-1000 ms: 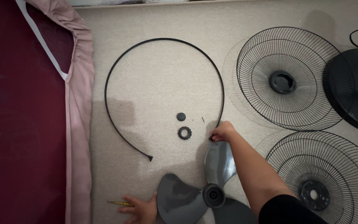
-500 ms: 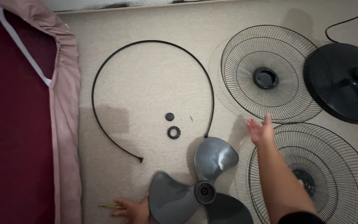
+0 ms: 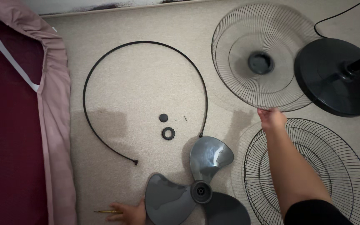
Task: The person assembles a standing fan by attaching the front cage to the fan motor housing. They use a screwdriver to tighten the central nut securing the cage.
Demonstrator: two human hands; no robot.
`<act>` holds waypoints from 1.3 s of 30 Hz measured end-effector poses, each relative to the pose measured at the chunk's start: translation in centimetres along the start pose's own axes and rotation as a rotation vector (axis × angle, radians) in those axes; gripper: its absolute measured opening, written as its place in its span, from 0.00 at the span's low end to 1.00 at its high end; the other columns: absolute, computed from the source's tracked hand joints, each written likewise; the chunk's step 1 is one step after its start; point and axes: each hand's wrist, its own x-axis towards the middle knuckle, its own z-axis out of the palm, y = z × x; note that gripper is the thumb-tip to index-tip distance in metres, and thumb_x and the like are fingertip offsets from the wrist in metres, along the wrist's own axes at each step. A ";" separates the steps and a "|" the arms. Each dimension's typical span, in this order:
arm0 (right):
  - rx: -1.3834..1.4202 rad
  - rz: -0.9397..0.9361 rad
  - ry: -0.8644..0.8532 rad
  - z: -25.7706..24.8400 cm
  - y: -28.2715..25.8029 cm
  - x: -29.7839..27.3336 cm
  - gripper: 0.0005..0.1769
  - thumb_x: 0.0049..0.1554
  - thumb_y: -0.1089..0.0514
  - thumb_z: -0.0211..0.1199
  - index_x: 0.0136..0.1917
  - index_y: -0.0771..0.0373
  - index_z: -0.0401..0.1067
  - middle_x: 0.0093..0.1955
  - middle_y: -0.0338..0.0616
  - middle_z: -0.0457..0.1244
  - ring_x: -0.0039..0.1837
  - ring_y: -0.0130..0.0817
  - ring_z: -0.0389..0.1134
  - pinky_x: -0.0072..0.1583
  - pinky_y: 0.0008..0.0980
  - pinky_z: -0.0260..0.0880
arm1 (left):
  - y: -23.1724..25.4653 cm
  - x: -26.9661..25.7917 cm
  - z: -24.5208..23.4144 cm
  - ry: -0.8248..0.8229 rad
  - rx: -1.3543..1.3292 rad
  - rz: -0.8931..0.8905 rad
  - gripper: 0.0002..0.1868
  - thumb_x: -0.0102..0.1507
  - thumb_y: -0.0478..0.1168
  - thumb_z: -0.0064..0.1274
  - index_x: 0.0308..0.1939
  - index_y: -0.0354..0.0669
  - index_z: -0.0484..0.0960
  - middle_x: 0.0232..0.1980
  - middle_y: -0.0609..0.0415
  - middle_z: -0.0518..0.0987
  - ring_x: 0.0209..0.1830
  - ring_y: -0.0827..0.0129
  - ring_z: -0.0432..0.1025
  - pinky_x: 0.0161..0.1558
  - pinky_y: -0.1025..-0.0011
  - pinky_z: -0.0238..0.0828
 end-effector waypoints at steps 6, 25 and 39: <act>0.015 -0.010 -0.077 0.6 -0.8 0.4 0.10 0.65 0.65 0.43 0.54 0.73 0.63 0.52 0.56 0.65 0.50 0.43 0.72 0.53 0.38 0.81 | 0.2 -0.8 -0.7 -0.012 -0.013 0.023 0.83 0.46 0.65 0.72 0.83 0.51 0.21 0.82 0.33 0.16 0.83 0.32 0.30 0.76 0.40 0.46; -0.018 0.207 0.001 -2.0 3.5 -2.3 0.21 0.69 0.55 0.46 0.68 0.72 0.53 0.54 0.66 0.63 0.56 0.53 0.71 0.60 0.41 0.76 | -0.5 0.3 0.0 0.000 0.043 0.017 0.83 0.45 0.69 0.71 0.82 0.53 0.20 0.81 0.32 0.17 0.81 0.28 0.31 0.72 0.34 0.47; -1.761 -0.111 -1.003 -16.5 4.7 -30.5 0.47 0.51 0.44 0.73 0.76 0.61 0.56 0.72 0.54 0.59 0.73 0.46 0.62 0.72 0.38 0.62 | -3.9 -0.5 -4.9 -0.304 -0.192 0.221 0.58 0.60 0.60 0.60 0.83 0.69 0.36 0.83 0.38 0.21 0.84 0.40 0.22 0.77 0.38 0.29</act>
